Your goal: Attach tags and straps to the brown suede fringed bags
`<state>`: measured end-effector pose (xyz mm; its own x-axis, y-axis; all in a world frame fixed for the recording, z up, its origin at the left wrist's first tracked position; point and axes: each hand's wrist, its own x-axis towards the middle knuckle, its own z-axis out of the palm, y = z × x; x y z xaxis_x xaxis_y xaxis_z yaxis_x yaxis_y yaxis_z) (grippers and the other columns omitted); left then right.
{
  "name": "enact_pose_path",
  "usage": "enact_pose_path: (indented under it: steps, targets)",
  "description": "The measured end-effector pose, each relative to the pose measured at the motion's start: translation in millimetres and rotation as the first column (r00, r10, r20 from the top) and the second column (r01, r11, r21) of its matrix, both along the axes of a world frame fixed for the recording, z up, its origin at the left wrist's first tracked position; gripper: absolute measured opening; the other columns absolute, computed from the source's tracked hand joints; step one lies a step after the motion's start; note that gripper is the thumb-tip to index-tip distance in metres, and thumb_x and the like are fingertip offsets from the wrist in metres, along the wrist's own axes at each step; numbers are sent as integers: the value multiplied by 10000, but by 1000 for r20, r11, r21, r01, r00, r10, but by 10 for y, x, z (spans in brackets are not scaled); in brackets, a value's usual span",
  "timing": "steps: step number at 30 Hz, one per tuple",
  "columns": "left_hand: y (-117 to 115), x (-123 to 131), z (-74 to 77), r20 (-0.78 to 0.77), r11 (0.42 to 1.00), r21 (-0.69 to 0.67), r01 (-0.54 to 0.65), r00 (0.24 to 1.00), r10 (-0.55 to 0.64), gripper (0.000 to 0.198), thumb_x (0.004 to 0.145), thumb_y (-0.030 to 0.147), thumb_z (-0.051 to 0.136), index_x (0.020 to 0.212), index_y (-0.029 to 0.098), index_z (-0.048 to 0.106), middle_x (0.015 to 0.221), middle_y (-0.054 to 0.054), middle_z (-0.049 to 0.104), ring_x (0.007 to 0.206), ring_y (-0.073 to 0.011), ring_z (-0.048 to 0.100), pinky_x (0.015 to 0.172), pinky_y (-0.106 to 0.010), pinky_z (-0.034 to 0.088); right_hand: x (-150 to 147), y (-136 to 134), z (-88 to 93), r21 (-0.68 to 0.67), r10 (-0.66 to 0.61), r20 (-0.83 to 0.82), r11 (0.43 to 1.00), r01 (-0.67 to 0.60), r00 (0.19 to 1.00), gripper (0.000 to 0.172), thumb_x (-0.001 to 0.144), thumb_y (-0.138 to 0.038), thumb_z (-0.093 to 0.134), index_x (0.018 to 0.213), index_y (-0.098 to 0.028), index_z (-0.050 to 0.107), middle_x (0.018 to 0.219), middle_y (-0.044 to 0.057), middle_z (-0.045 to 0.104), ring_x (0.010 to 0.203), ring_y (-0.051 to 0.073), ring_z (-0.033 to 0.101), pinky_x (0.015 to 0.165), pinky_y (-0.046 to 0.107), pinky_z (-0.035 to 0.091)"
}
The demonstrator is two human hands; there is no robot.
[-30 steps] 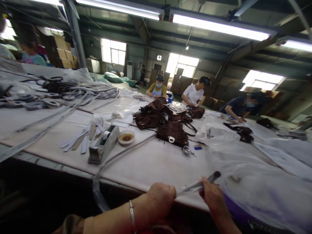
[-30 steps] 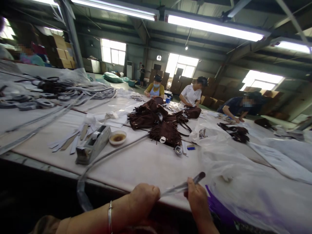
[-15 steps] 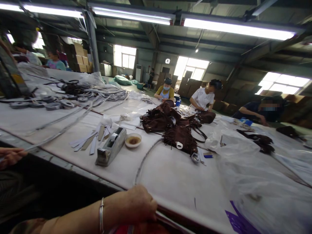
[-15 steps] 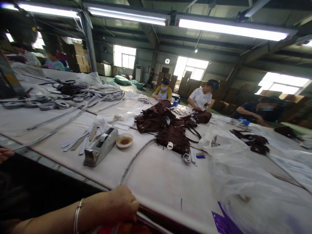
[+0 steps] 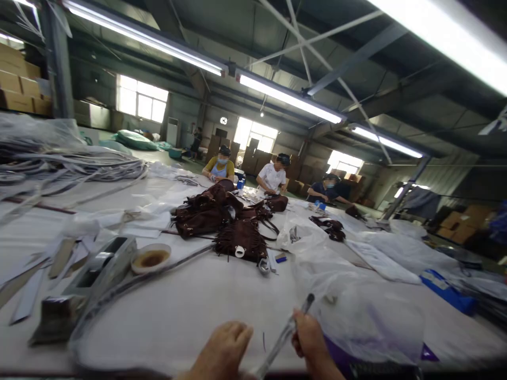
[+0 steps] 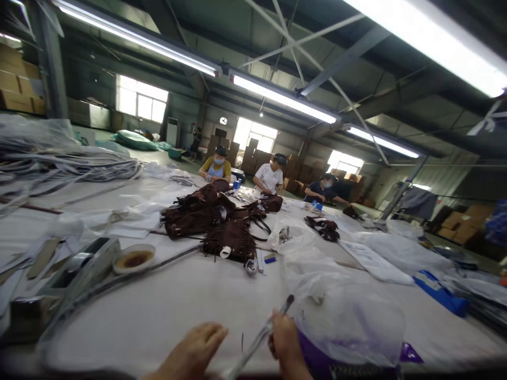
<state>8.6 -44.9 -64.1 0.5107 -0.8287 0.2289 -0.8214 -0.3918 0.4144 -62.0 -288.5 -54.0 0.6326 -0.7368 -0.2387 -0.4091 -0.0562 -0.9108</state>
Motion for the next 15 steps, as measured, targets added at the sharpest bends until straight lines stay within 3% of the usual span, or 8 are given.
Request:
enact_pose_path:
  steps: [3, 6, 10, 15]
  targets:
    - [-409, -146, -125, -120, 990, 106, -92, 987, 105, 671, 681, 314, 712, 1305, 155, 521, 1189, -151, 640, 1036, -293, 631, 927, -366, 518, 478, 425, -40, 134, 63, -26, 989, -59, 998, 331, 955, -348, 323, 662, -215, 399, 456, -59, 415, 317, 97, 435, 298, 178, 242]
    - [-474, -44, -136, -102, 970, 150, -193, 973, 209, 403, 790, 164, 563, 1194, 160, 573, 1030, -112, 686, 903, -222, 665, 835, -300, 531, 642, 647, -68, -23, 186, -115, 982, -190, 976, 326, 956, -319, 257, 689, -213, 409, 502, -36, 469, 350, 104, 476, 319, 182, 294]
    - [-325, 79, -49, -48, 957, 231, -178, 980, 194, 258, 828, 64, 469, 1008, 150, 632, 963, -109, 691, 856, -206, 657, 790, -302, 525, 638, 585, -143, -248, 247, -208, 923, -296, 946, 334, 959, -337, 279, 686, -217, 431, 632, 66, 599, 519, 166, 608, 422, 237, 411]
    - [-269, 11, 68, -27, 936, 323, -143, 987, 160, 216, 855, 95, 488, 942, 128, 683, 995, -148, 649, 911, -239, 620, 812, -348, 514, 631, 461, -276, -498, 311, -335, 743, -448, 889, 233, 936, -279, 402, 812, -176, 570, 856, 187, 678, 866, 268, 667, 711, 341, 481]
